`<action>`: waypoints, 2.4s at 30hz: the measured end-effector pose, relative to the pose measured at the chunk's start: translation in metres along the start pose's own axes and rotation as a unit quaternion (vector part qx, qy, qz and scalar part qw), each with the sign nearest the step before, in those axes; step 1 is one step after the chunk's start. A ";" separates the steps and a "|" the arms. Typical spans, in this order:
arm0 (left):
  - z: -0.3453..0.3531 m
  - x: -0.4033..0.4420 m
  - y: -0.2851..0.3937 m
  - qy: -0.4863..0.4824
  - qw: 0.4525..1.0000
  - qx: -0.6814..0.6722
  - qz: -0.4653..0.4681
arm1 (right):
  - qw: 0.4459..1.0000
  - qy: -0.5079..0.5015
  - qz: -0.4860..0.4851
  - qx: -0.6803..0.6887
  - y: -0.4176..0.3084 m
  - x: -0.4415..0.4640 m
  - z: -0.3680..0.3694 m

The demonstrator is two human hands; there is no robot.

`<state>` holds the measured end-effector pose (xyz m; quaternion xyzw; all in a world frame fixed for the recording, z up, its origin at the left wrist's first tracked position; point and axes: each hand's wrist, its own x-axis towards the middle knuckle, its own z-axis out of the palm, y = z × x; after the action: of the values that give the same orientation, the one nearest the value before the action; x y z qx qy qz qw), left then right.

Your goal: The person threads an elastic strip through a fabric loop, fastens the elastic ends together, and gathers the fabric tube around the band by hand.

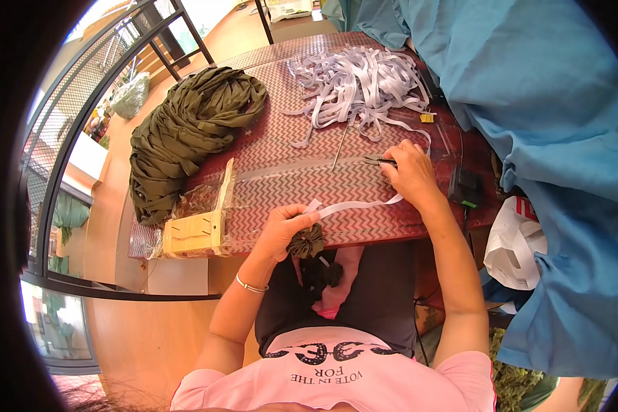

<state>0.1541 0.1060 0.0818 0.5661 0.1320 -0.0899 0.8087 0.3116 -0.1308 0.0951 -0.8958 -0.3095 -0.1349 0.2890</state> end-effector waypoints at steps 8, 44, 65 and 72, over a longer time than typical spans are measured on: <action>0.004 -0.004 0.001 0.012 1.000 -0.004 0.008 | 0.992 -0.099 0.076 -0.007 0.028 0.007 0.019; 0.001 -0.001 -0.005 0.032 0.998 -0.048 0.024 | 0.627 -0.218 0.288 0.690 -0.109 -0.081 0.037; 0.000 -0.003 -0.007 0.024 0.998 -0.037 0.036 | 0.594 -0.183 0.298 0.724 -0.095 -0.079 0.036; -0.001 -0.002 -0.012 0.004 0.997 -0.023 0.068 | 0.986 0.113 0.072 0.100 -0.064 -0.039 0.030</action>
<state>0.1484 0.1028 0.0711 0.5551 0.0984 -0.0291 0.8254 0.2428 -0.0900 0.0830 -0.8614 -0.2212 -0.1821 0.4194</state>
